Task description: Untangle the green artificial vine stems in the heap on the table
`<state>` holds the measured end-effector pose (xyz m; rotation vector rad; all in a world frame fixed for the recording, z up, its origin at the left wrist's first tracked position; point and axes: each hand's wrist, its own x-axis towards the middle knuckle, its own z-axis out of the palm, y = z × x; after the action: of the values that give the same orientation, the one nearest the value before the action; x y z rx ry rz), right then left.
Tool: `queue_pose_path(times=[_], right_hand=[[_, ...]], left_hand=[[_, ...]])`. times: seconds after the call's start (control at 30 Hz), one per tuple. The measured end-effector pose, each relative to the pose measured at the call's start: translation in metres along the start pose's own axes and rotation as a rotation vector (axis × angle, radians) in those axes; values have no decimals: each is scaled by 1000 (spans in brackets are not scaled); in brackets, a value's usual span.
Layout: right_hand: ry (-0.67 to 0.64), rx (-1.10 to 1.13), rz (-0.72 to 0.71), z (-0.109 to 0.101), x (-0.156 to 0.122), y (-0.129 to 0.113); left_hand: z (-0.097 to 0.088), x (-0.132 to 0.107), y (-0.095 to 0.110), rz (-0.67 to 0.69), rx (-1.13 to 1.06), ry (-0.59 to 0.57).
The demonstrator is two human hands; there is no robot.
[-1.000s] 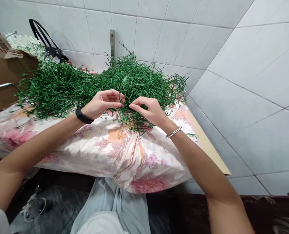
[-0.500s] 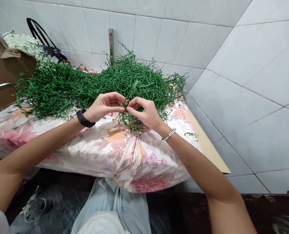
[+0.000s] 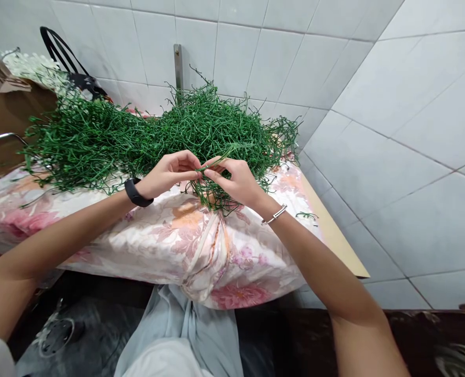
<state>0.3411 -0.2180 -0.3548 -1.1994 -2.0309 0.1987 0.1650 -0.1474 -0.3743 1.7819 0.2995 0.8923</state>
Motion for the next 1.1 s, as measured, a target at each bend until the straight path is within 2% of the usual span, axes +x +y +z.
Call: queue_pose_path(times=[0.2, 0.53, 0.7, 0.83, 0.97, 1.1], right_hand=[[-53, 52, -32, 0, 0, 0], [21, -288, -87, 8, -4, 0], [-59, -479, -10, 13, -4, 3], [-119, -522, 40, 14, -4, 5], [-88, -429, -66, 14, -4, 8], [-28, -358, -198, 12, -5, 8]], left_hand=[[0, 0, -2, 10, -20, 11], [4, -1, -4, -25, 2, -16], [5, -1, -8, 4, 153, -40], [3, -2, -8, 60, 339, -87], [3, -4, -3, 154, 579, -77], [5, -7, -3, 191, 595, -22]])
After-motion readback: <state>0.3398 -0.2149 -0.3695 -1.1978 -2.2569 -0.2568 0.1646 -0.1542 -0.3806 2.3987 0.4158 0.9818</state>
